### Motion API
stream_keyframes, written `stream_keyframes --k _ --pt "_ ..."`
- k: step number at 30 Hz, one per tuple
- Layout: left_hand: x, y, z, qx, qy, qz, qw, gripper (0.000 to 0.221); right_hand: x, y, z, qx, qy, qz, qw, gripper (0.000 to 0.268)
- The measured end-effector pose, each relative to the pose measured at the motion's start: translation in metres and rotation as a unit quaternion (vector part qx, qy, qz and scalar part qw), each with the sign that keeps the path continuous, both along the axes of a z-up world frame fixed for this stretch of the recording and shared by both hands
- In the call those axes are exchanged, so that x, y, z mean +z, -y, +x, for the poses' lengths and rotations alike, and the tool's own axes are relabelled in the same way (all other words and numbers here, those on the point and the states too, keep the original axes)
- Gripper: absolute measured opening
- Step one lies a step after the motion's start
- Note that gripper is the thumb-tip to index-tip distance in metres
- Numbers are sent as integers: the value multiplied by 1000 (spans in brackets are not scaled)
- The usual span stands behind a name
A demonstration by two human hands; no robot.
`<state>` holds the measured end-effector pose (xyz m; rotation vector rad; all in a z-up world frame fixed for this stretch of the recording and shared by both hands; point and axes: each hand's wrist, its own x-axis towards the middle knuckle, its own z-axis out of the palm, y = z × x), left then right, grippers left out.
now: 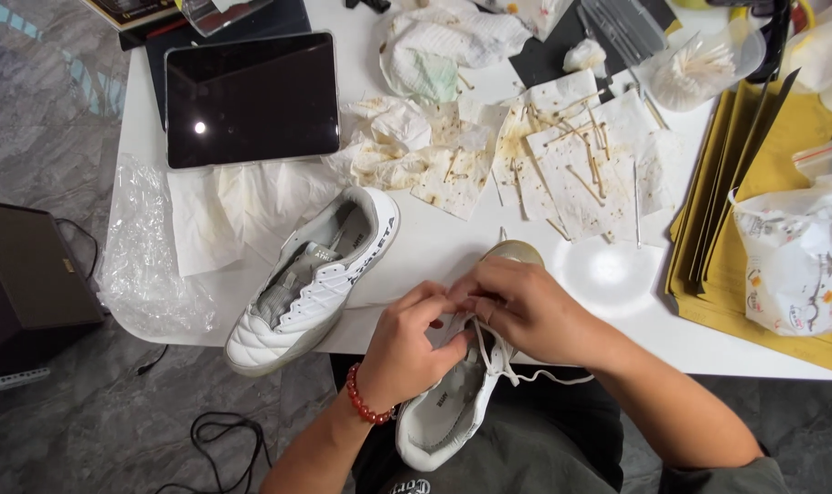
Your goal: The recorder is relacing a pair of white and grey athletic shoes.
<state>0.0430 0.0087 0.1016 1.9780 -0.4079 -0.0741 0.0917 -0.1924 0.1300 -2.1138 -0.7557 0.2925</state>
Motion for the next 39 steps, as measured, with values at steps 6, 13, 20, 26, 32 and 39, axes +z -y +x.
stream_keyframes --k 6,13,20,26,32,39 --pt "5 -9 2 -17 39 -14 999 22 -20 15 -7 0 -178 184 967 14" --pt "11 -13 7 -121 80 101 984 10 19 6 -18 53 -6 -15 998 17" --pt "10 -1 -11 -46 170 114 978 7 9 5 -22 115 193 -158 962 11" --pt "-10 -1 -22 -24 193 170 966 7 -12 0 -32 75 255 -129 955 25" --pt "2 -2 -25 0 218 153 964 5 -17 -4 -45 -115 314 -3 942 19" --pt "31 0 -28 -69 247 212 943 9 35 1 -36 57 224 -93 968 42"
